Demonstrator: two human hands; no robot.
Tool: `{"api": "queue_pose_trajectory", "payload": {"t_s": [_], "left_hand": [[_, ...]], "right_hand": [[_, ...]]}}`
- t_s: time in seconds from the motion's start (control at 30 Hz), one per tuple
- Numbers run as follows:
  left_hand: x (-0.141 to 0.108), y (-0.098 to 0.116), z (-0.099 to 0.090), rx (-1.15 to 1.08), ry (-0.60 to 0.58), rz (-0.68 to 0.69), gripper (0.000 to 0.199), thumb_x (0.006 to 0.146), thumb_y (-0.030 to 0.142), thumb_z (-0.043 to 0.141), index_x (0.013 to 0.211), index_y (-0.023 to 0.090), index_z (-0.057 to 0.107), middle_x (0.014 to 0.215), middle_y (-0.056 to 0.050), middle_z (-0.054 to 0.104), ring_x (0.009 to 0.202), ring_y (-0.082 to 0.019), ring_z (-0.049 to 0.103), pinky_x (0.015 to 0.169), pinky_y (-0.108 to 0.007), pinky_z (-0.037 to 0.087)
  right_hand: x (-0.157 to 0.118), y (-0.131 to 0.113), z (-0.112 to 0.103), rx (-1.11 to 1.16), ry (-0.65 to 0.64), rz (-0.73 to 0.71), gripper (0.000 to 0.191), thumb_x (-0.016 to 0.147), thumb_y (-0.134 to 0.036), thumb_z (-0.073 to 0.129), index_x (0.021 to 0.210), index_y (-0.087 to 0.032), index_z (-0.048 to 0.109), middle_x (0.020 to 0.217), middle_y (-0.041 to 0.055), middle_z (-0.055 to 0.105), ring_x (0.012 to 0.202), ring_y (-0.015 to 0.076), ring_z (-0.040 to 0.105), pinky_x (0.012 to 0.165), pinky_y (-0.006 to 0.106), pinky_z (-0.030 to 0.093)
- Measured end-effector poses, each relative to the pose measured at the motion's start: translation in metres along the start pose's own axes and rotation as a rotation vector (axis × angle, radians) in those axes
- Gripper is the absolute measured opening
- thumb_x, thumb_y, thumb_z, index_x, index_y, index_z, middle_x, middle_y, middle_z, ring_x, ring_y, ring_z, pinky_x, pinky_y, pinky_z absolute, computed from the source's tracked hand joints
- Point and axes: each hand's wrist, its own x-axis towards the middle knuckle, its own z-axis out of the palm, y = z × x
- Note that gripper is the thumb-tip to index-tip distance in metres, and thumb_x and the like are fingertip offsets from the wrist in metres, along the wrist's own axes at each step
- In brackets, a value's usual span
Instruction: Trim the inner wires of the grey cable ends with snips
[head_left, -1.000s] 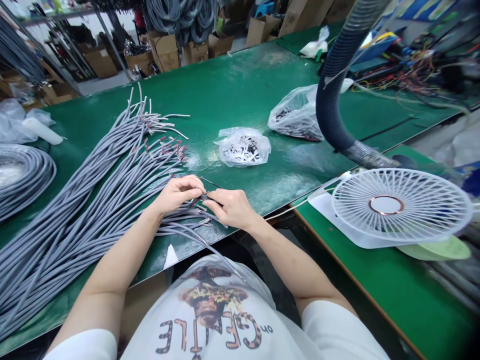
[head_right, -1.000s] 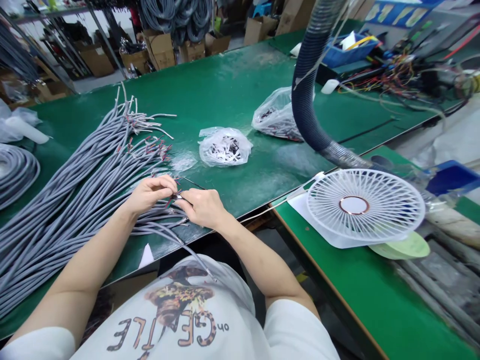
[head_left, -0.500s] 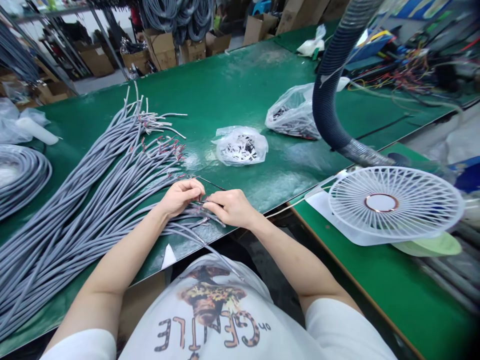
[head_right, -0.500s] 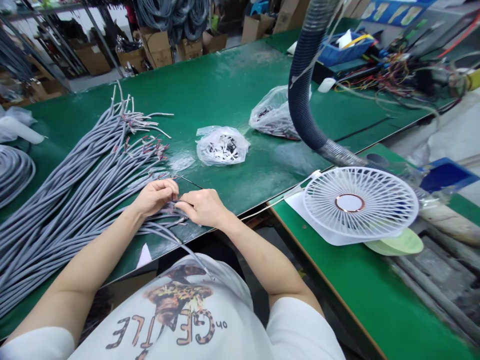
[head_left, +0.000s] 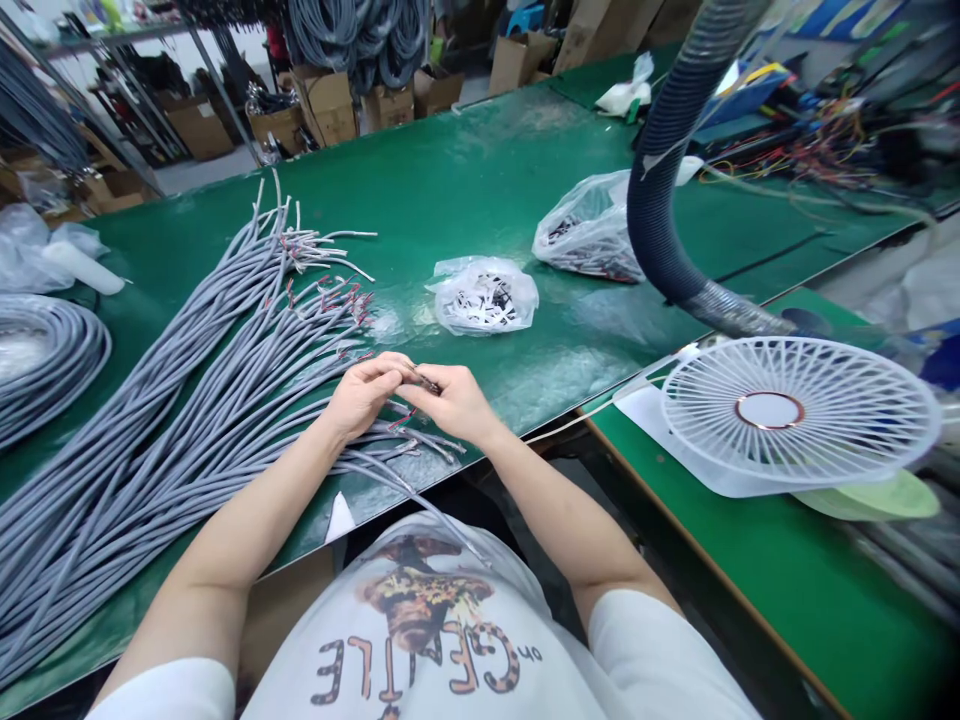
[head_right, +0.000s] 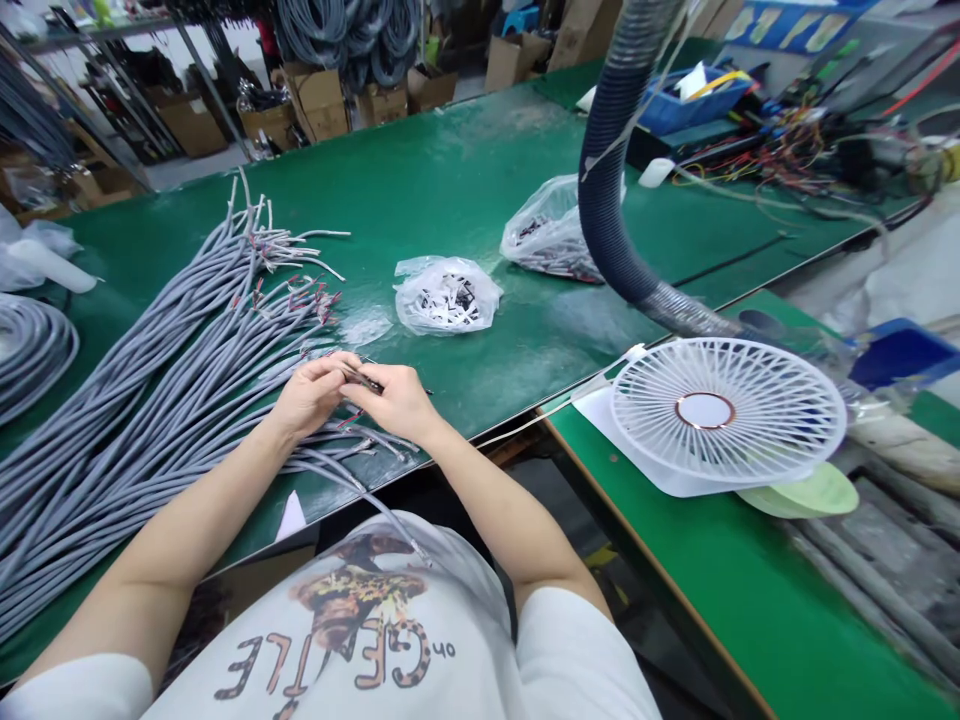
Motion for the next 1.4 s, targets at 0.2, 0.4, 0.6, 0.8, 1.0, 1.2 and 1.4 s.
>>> {"api": "queue_pose_trajectory", "payload": {"t_s": [0.2,0.4,0.6,0.8,1.0,1.2,1.4], "left_hand": [[-0.001,0.017,-0.016,0.626,-0.17,0.04,0.033,0.079,0.04,0.066,0.105,0.02,0.07,0.104,-0.008,0.069,0.097,-0.019,0.061,0.088,-0.03,0.046],[0.0,0.025,-0.025,0.965,-0.539,0.057,0.027,0.083,0.037,0.062,0.1,0.019,0.073,0.092,-0.008,0.071,0.088,-0.018,0.062,0.084,-0.03,0.046],[0.002,0.019,-0.028,0.928,-0.418,0.239,0.028,0.084,0.04,0.061,0.093,0.017,0.075,0.073,-0.006,0.069,0.074,-0.015,0.057,0.076,-0.031,0.044],[0.0,0.023,-0.023,0.941,-0.378,0.332,0.028,0.083,0.043,0.062,0.087,0.019,0.076,0.068,-0.006,0.068,0.067,-0.014,0.056,0.073,-0.03,0.043],[-0.004,0.019,-0.02,0.901,-0.237,0.287,0.032,0.081,0.045,0.062,0.089,0.018,0.077,0.065,-0.005,0.067,0.064,-0.013,0.052,0.064,-0.027,0.043],[-0.004,0.014,-0.017,0.913,-0.057,0.262,0.031,0.083,0.043,0.06,0.084,0.017,0.077,0.063,-0.003,0.068,0.059,-0.012,0.05,0.08,-0.034,0.044],[-0.009,0.019,-0.007,0.981,-0.052,0.292,0.026,0.081,0.037,0.061,0.071,0.017,0.076,0.053,-0.001,0.061,0.057,-0.012,0.045,0.072,-0.029,0.043]], "right_hand": [[0.034,0.022,-0.047,-0.247,0.301,0.051,0.024,0.078,-0.035,0.059,0.065,-0.015,0.059,0.058,-0.0022,0.048,0.057,0.0106,0.04,0.057,0.024,0.033],[0.023,0.03,-0.088,-0.287,0.504,0.068,0.026,0.081,-0.038,0.055,0.078,-0.015,0.067,0.064,0.0001,0.056,0.058,0.0117,0.044,0.058,0.025,0.037],[-0.015,0.011,-0.035,0.076,0.054,0.219,0.025,0.074,-0.037,0.065,0.069,-0.012,0.067,0.056,-0.0028,0.051,0.052,0.0073,0.038,0.052,0.023,0.031],[-0.004,0.012,-0.006,0.276,0.121,0.244,0.024,0.069,-0.036,0.069,0.07,-0.013,0.067,0.055,-0.0038,0.048,0.051,0.0067,0.036,0.051,0.023,0.029],[-0.009,0.003,0.008,0.169,0.238,0.096,0.021,0.076,-0.036,0.063,0.073,-0.016,0.069,0.059,-0.0017,0.053,0.052,0.0083,0.039,0.052,0.023,0.034],[-0.008,0.002,0.017,-0.036,0.222,-0.008,0.033,0.077,-0.031,0.062,0.107,-0.016,0.066,0.074,0.0012,0.063,0.06,0.011,0.051,0.058,0.023,0.042],[0.006,0.005,0.023,0.072,0.262,0.003,0.022,0.081,-0.035,0.059,0.076,-0.016,0.066,0.064,-0.0005,0.055,0.056,0.0093,0.046,0.057,0.023,0.039]]}}
